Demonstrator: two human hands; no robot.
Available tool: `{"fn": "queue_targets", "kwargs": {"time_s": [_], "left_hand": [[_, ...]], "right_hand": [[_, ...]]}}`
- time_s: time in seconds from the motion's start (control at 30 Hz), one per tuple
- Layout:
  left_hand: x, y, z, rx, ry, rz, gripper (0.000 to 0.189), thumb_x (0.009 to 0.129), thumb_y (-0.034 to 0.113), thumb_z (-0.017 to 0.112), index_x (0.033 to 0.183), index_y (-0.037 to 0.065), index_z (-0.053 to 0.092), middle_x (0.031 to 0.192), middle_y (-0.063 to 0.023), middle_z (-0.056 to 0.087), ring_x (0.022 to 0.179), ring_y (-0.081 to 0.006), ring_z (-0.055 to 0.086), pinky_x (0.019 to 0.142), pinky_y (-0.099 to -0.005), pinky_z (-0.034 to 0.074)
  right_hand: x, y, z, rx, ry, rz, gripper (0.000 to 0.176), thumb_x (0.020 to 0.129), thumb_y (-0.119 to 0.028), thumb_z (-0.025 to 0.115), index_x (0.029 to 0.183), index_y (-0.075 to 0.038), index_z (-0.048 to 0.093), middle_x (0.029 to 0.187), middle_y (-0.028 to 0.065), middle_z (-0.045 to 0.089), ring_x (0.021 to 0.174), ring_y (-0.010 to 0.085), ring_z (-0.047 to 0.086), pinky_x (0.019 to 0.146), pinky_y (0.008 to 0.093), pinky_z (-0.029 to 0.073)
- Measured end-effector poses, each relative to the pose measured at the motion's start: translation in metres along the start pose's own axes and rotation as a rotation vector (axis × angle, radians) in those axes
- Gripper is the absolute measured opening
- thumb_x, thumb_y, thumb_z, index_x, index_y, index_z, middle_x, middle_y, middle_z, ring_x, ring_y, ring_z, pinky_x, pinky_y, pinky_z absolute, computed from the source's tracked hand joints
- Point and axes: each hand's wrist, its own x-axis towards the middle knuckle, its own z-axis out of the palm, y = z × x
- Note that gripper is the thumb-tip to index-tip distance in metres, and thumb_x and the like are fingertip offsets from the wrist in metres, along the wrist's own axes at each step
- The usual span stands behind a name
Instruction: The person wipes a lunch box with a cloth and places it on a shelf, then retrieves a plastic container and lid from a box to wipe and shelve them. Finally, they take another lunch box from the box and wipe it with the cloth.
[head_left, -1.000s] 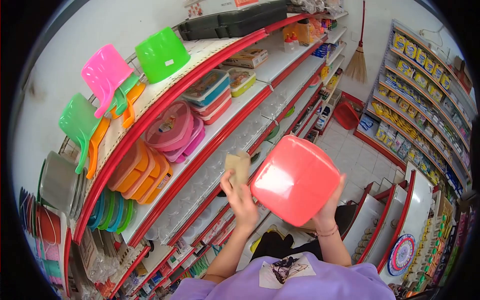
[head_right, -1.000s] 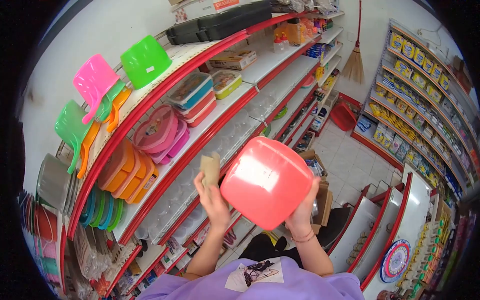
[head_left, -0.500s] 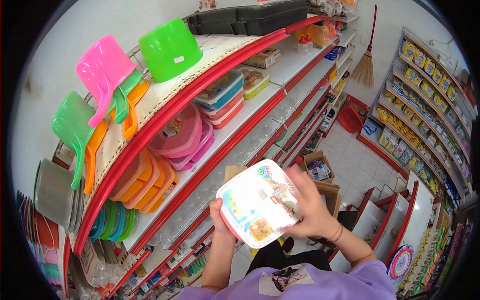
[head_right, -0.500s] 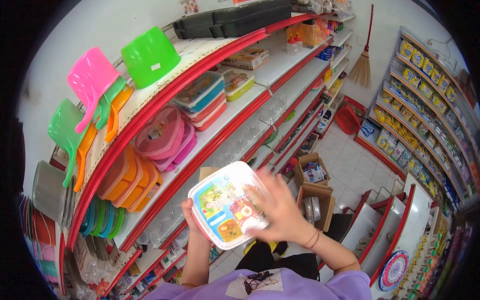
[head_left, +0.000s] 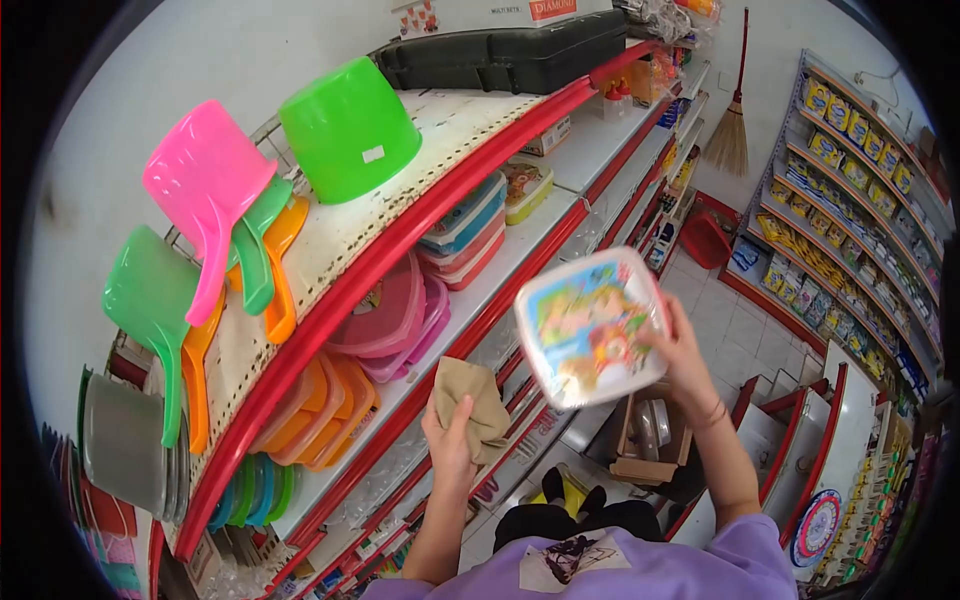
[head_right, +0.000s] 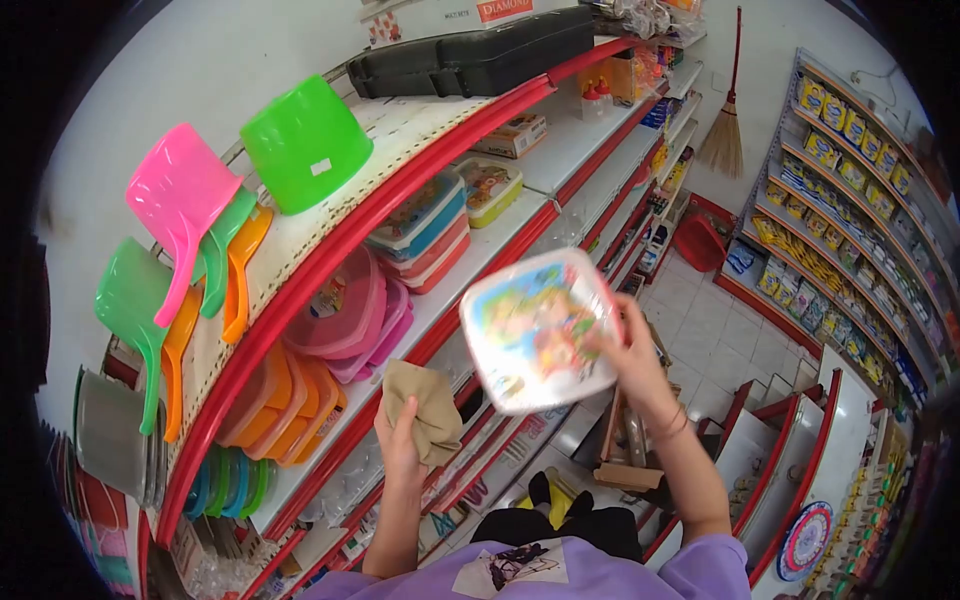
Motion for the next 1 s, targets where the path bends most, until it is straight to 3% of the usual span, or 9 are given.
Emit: {"fn": "queue_targets", "kwargs": {"time_s": [0.13,0.27,0.33,0.4,0.53,0.7,0.83,0.93,1.0], "left_hand": [[-0.002,-0.006,-0.014,0.078,-0.028,-0.057,0.035,0.083,0.004,0.059,0.116,-0.002,0.048,0.104,-0.0096,0.058,0.092,-0.0165,0.058,0.079,-0.0285,0.047],[-0.012,-0.021,-0.029,0.096,-0.034,-0.168,0.035,0.080,0.003,0.061,0.113,-0.003,0.050,0.101,-0.0097,0.059,0.090,-0.0165,0.058,0.078,-0.0275,0.047],[-0.015,-0.034,-0.039,0.168,-0.035,-0.198,0.036,0.079,0.002,0.061,0.113,-0.003,0.050,0.102,-0.0097,0.059,0.090,-0.0165,0.058,0.079,-0.0273,0.046],[-0.019,-0.042,-0.044,0.185,-0.035,-0.232,0.036,0.080,0.002,0.061,0.114,-0.003,0.050,0.102,-0.0096,0.059,0.091,-0.0162,0.058,0.079,-0.0271,0.046],[-0.022,-0.051,-0.061,0.209,-0.037,-0.297,0.037,0.080,0.002,0.061,0.115,-0.003,0.050,0.101,-0.0091,0.060,0.091,-0.0157,0.058,0.079,-0.0269,0.046],[-0.020,-0.059,-0.090,0.282,-0.029,-0.309,0.035,0.081,0.004,0.060,0.115,-0.002,0.050,0.100,-0.0094,0.060,0.088,-0.0144,0.058,0.077,-0.0257,0.046],[-0.020,-0.059,-0.105,0.530,0.089,-0.444,0.054,0.083,0.014,0.056,0.131,-0.002,0.036,0.118,-0.0195,0.051,0.100,-0.0279,0.055,0.079,-0.0359,0.049],[-0.015,-0.076,-0.124,0.491,0.055,-0.454,0.057,0.083,0.018,0.059,0.132,0.000,0.037,0.122,-0.0203,0.050,0.106,-0.0281,0.052,0.085,-0.0365,0.046],[-0.012,-0.079,-0.126,0.501,-0.033,-0.412,0.057,0.083,0.020,0.059,0.132,0.002,0.038,0.122,-0.0205,0.049,0.109,-0.0283,0.050,0.088,-0.0369,0.044]], "right_hand": [[0.089,0.005,-0.023,0.397,0.025,0.172,0.039,0.082,-0.010,0.054,0.119,-0.006,0.042,0.108,0.0103,0.056,0.096,0.0193,0.058,0.082,0.0332,0.049],[0.182,0.019,-0.033,0.455,0.051,0.253,0.046,0.076,-0.022,0.053,0.116,-0.003,0.046,0.106,0.0081,0.057,0.099,0.0199,0.056,0.090,0.0399,0.042],[0.211,0.008,-0.015,0.520,0.119,0.248,0.045,0.076,-0.019,0.049,0.116,0.000,0.044,0.107,0.0136,0.057,0.096,0.0250,0.058,0.084,0.0392,0.046],[0.238,0.005,0.002,0.365,0.167,0.242,0.043,0.075,-0.021,0.051,0.113,-0.001,0.047,0.103,0.0128,0.059,0.093,0.0239,0.059,0.082,0.0367,0.047],[0.300,0.021,0.033,0.107,0.174,0.129,0.043,0.076,-0.028,0.058,0.110,-0.003,0.051,0.097,0.0092,0.059,0.084,0.0219,0.059,0.074,0.0420,0.048],[0.356,0.042,0.052,-0.146,0.145,0.094,0.041,0.079,-0.034,0.055,0.105,-0.002,0.055,0.089,0.0076,0.058,0.076,0.0185,0.055,0.070,0.0344,0.047],[0.381,0.055,0.052,-0.374,0.041,-0.078,0.043,0.080,-0.040,0.054,0.099,-0.002,0.058,0.084,0.0056,0.056,0.073,0.0167,0.051,0.069,0.0345,0.045],[0.370,0.039,0.053,-0.509,0.064,0.224,0.041,0.080,-0.038,0.054,0.093,0.000,0.059,0.080,0.0047,0.055,0.071,0.0157,0.050,0.066,0.0327,0.043],[0.360,0.029,0.054,-0.371,0.057,0.204,0.038,0.080,-0.035,0.054,0.090,0.002,0.058,0.077,0.0049,0.054,0.070,0.0163,0.050,0.065,0.0304,0.041]]}}
